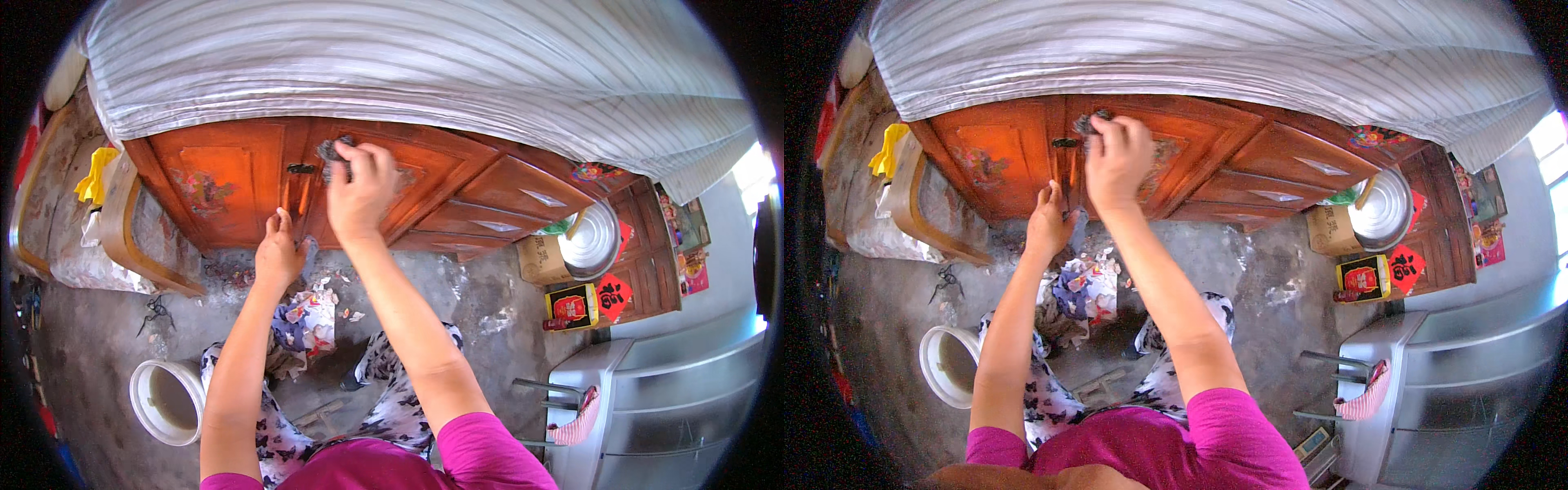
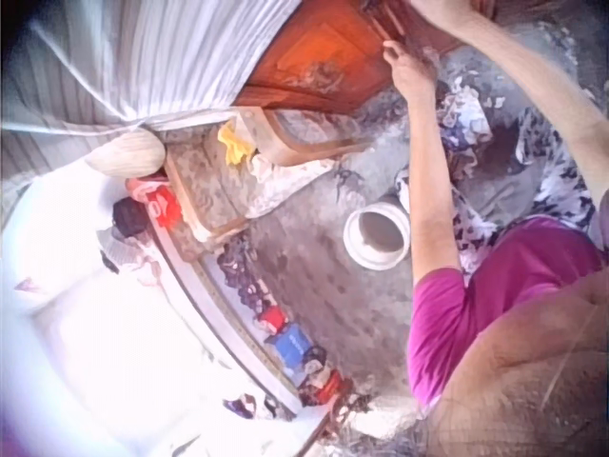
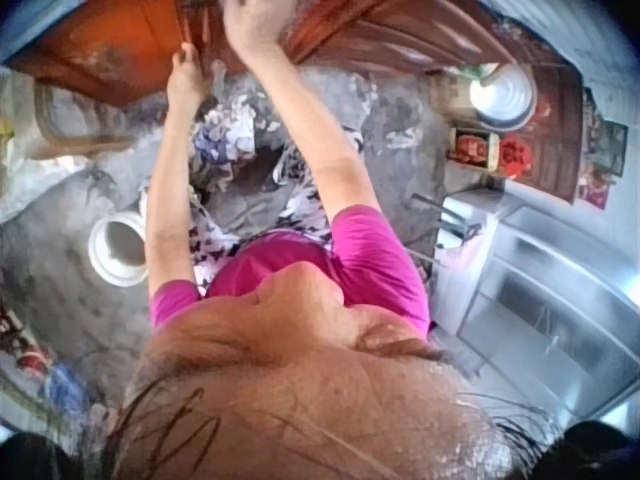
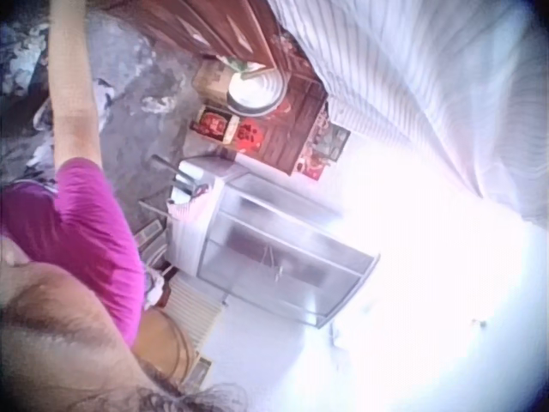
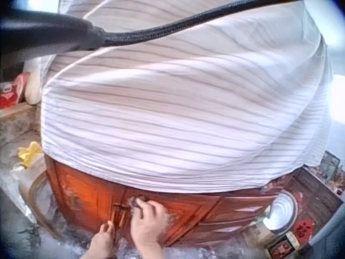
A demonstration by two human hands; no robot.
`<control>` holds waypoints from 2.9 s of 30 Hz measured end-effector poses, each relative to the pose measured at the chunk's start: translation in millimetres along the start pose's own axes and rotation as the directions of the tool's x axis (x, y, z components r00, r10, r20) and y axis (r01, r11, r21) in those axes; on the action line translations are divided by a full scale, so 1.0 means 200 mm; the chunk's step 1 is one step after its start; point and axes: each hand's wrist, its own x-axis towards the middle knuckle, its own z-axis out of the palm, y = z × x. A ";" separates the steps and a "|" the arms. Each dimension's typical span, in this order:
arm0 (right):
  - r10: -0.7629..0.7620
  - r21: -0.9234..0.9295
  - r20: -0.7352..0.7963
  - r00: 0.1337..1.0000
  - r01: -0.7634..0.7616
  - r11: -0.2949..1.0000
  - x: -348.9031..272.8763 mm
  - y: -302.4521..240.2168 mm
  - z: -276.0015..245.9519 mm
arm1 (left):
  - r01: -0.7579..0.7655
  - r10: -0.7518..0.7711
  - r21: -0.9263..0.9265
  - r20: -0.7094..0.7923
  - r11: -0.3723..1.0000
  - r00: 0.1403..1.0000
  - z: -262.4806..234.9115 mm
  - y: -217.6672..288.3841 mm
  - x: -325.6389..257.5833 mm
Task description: The person scrubs a wooden cabinet door with a steel wool pad and wipes it with a cloth. They repeatedly dip the cloth into a bucket of water and continue scrubbing and wiping the same area of the cabinet door.
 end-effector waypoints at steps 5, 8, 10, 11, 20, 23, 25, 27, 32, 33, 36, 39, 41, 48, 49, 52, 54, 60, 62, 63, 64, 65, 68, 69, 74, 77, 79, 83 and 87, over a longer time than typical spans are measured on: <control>-0.109 -0.149 0.043 0.993 0.114 0.982 0.06 0.20 -0.14 | 0.059 -0.055 -0.051 0.086 0.997 0.995 -0.10 0.06 0.00; -0.010 -0.148 -0.113 0.994 -0.007 0.989 0.07 0.46 -0.32 | 0.006 -0.005 -0.028 0.047 1.000 0.999 -0.05 0.05 -0.01; 0.132 -0.058 -0.149 0.980 -0.142 0.988 0.03 0.56 -0.36 | -0.010 0.010 -0.019 0.023 1.000 1.000 -0.02 0.03 0.00; 0.249 0.005 -0.132 0.959 -0.250 0.968 -0.01 0.57 -0.37 | 0.009 -0.007 -0.048 0.041 0.999 0.999 -0.03 0.02 0.00; 0.651 0.518 0.079 0.755 -0.589 0.620 -0.25 0.59 -0.46 | 0.014 -0.389 -0.917 -0.155 0.398 0.908 -0.08 0.04 -0.01; 0.683 0.528 0.030 0.730 -0.592 0.609 -0.34 0.68 -0.53 | 0.178 -0.303 -0.809 0.400 -0.560 0.865 -0.29 0.24 -0.10; 0.726 0.535 0.007 0.688 -0.615 0.579 -0.33 0.66 -0.53 | 0.256 -0.214 -0.801 0.425 -0.541 0.879 -0.34 0.32 -0.15; 0.737 0.545 0.044 0.675 -0.635 0.548 -0.30 0.67 -0.56 | 0.274 -0.321 -0.883 0.404 -0.380 0.857 -0.27 0.35 -0.14; 0.725 0.596 0.138 0.675 -0.641 0.483 -0.29 0.67 -0.64 | -0.450 -0.170 -0.682 -0.638 0.576 0.751 -0.24 0.66 -0.03; 0.727 0.597 0.160 0.668 -0.651 0.468 -0.29 0.67 -0.66 | -0.544 0.065 -0.359 -0.789 0.759 0.611 -0.25 0.67 0.05; 0.723 0.604 0.162 0.671 -0.647 0.465 -0.29 0.66 -0.68 | -0.388 0.510 0.364 -0.764 0.847 0.396 -0.21 0.69 0.30; 0.745 0.652 0.187 0.640 -0.649 0.393 -0.27 0.63 -0.70 | -0.209 0.530 0.496 -0.696 0.843 0.484 -0.04 0.64 0.40; 0.757 0.660 0.208 0.619 -0.661 0.358 -0.25 0.63 -0.72 | -0.235 0.465 0.410 -0.665 0.881 0.584 0.07 0.59 0.38; 0.772 0.657 0.255 0.582 -0.691 0.303 -0.24 0.61 -0.72 | -0.212 0.439 0.452 -0.488 0.866 0.754 0.47 0.27 0.15; 0.774 0.656 0.270 0.572 -0.698 0.287 -0.24 0.61 -0.72 | -0.212 0.401 0.428 -0.419 0.879 0.815 0.51 0.22 0.09; 0.801 0.663 0.326 0.502 -0.725 0.185 -0.25 0.60 -0.70 | -0.175 0.262 0.323 -0.249 0.930 0.933 0.57 0.13 -0.08; 0.816 0.668 0.336 0.470 -0.730 0.146 -0.24 0.61 -0.70 | -0.164 0.208 0.176 -0.269 0.971 0.940 0.53 0.18 -0.14; 0.818 0.663 0.328 0.472 -0.732 0.157 -0.27 0.64 -0.67 | -0.293 0.184 -0.106 -0.568 0.950 0.802 0.14 0.50 -0.05; 0.822 0.670 0.330 0.464 -0.729 0.143 -0.29 0.63 -0.67 | -0.394 0.211 -0.086 -0.731 0.915 0.649 -0.03 0.65 0.08; 0.820 0.683 0.328 0.469 -0.718 0.137 -0.28 0.63 -0.66 | -0.421 0.155 -0.141 -0.789 0.896 0.595 -0.06 0.67 0.16; 0.815 0.688 0.343 0.468 -0.716 0.121 -0.27 0.61 -0.67 | -0.407 0.123 -0.183 -0.775 0.895 0.620 -0.07 0.67 0.24; 0.824 0.696 0.333 0.458 -0.709 0.113 -0.27 0.61 -0.68 | -0.340 0.109 -0.151 -0.764 0.928 0.636 -0.05 0.69 0.27; 0.855 0.716 0.293 0.429 -0.690 0.101 -0.23 0.58 -0.70 | -0.122 0.038 -0.076 -0.682 0.990 0.731 0.10 0.80 0.33; 0.866 0.724 0.275 0.418 -0.683 0.100 -0.23 0.58 -0.71 | -0.187 0.101 -0.035 -0.736 0.982 0.669 0.14 0.83 0.34; 0.915 0.766 0.132 0.381 -0.626 0.150 -0.22 0.63 -0.76 | -0.233 0.177 -0.019 -0.591 0.972 0.787 0.41 1.09 0.27; 0.936 0.792 0.065 0.345 -0.589 0.162 -0.22 0.65 -0.78 | -0.519 0.547 0.181 -0.366 0.835 0.753 0.51 1.16 0.23; 0.939 0.797 0.016 0.344 -0.571 0.196 -0.22 0.68 -0.77 | -0.547 0.616 0.288 -0.433 0.786 0.658 0.53 1.18 0.23; 0.942 0.795 0.008 0.335 -0.573 0.197 -0.22 0.73 -0.77 | -0.715 0.694 0.148 -0.437 0.683 0.572 0.29 1.08 0.28; 0.938 0.785 0.062 0.342 -0.597 0.166 -0.22 0.71 -0.75 | -0.538 0.456 0.091 -0.659 0.838 0.598 0.05 0.93 0.23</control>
